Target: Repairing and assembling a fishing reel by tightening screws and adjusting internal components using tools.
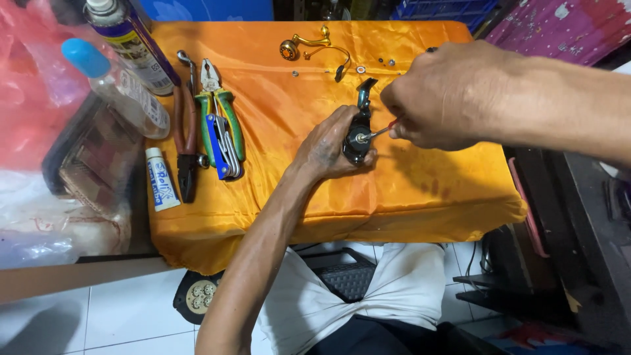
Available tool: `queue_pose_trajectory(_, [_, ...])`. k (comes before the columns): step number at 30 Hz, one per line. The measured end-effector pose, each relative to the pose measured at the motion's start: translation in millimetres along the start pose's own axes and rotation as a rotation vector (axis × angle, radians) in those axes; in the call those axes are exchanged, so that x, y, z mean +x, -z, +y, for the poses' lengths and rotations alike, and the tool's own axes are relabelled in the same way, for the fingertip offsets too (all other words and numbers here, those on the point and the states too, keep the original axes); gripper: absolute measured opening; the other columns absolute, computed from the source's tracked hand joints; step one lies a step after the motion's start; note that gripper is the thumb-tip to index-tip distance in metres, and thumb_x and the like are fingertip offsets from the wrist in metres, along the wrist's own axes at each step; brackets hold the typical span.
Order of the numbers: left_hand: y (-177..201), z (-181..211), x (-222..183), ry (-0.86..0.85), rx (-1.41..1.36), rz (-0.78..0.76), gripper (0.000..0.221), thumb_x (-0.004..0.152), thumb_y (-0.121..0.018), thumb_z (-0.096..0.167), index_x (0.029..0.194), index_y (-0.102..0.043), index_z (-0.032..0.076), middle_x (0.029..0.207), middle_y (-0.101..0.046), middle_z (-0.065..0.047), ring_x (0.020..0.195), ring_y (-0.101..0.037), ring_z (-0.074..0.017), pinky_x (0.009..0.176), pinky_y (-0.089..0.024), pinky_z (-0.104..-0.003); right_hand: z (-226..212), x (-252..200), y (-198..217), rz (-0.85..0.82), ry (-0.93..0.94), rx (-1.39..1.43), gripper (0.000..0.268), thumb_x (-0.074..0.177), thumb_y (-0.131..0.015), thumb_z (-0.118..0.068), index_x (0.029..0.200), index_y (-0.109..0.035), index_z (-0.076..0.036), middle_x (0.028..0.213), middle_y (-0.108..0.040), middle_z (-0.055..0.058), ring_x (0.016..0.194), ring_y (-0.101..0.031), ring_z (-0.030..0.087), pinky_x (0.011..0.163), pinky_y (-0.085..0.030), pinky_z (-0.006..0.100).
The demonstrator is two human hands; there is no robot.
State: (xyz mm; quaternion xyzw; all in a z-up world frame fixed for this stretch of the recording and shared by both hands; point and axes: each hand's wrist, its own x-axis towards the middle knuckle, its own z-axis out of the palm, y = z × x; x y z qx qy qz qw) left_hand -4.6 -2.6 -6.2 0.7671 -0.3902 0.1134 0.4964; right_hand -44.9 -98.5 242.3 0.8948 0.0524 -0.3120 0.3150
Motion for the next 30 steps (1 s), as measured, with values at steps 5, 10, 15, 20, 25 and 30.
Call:
queue_pose_trajectory(5, [1.7, 3.7, 3.3, 0.006, -0.002, -0.002, 0.054, 0.073, -0.070, 0.030, 0.120, -0.051, 0.011, 0.103, -0.060, -0.008, 0.088, -0.063, -0.0322, 0.069, -0.054, -0.046, 13.9, 7.4, -22.7, 0.138, 0.206, -0.192, 0.025, 0.100, -0.045, -0.026, 0.122, -0.053, -0.019, 0.111, -0.069, 0.011, 0.093, -0.076, 0.038, 0.067, -0.063, 0.052])
queue_pose_trajectory(10, [0.8, 1.8, 1.9, 0.025, -0.014, -0.017, 0.052, 0.073, -0.069, 0.031, 0.118, -0.051, 0.010, 0.101, -0.060, -0.008, 0.091, -0.063, -0.0312, 0.071, -0.054, -0.045, 37.9, 20.5, -63.2, 0.895, 0.714, -0.842, 0.026, 0.102, -0.052, 0.000, 0.083, -0.056, -0.017, 0.064, -0.056, -0.003, 0.054, -0.057, 0.018, 0.052, -0.041, 0.035])
queue_pose_trajectory(15, [3.6, 4.3, 3.3, 0.017, -0.024, -0.007, 0.052, 0.074, -0.070, 0.030, 0.119, -0.052, 0.010, 0.106, -0.060, -0.008, 0.091, -0.064, -0.0311, 0.071, -0.054, -0.044, 20.9, 21.6, -45.7, 0.279, 0.397, -0.537, 0.017, 0.104, -0.040, -0.011, 0.117, -0.051, -0.015, 0.087, -0.071, 0.000, 0.075, -0.076, 0.028, 0.057, -0.062, 0.047])
queue_pose_trajectory(20, [1.6, 2.4, 2.4, 0.040, 0.005, -0.013, 0.053, 0.073, -0.071, 0.032, 0.118, -0.052, 0.011, 0.106, -0.061, -0.007, 0.092, -0.064, -0.0316, 0.072, -0.054, -0.045, 7.7, 6.1, -12.1, 0.013, 0.074, -0.074, 0.041, 0.104, -0.039, -0.053, 0.118, -0.061, -0.021, 0.113, -0.073, 0.011, 0.104, -0.073, 0.035, 0.080, -0.060, 0.049])
queue_pose_trajectory(25, [-0.8, 0.6, 2.7, -0.020, 0.002, 0.009, 0.051, 0.073, -0.070, 0.029, 0.116, -0.052, 0.008, 0.102, -0.060, -0.009, 0.093, -0.063, -0.0319, 0.073, -0.054, -0.045, 12.8, 13.0, -19.4, 0.016, -0.023, 0.099, 0.050, 0.098, -0.046, -0.058, 0.116, -0.061, -0.014, 0.111, -0.073, 0.020, 0.100, -0.073, 0.041, 0.076, -0.058, 0.050])
queue_pose_trajectory(30, [4.4, 8.9, 4.2, 0.073, 0.007, -0.014, 0.051, 0.072, -0.070, 0.033, 0.116, -0.053, 0.012, 0.103, -0.061, -0.005, 0.090, -0.064, -0.0301, 0.068, -0.055, -0.045, 13.3, 3.0, -29.0, 0.248, 0.229, -0.340, 0.025, 0.103, -0.042, -0.016, 0.126, -0.052, -0.022, 0.104, -0.065, 0.000, 0.093, -0.074, 0.028, 0.062, -0.066, 0.047])
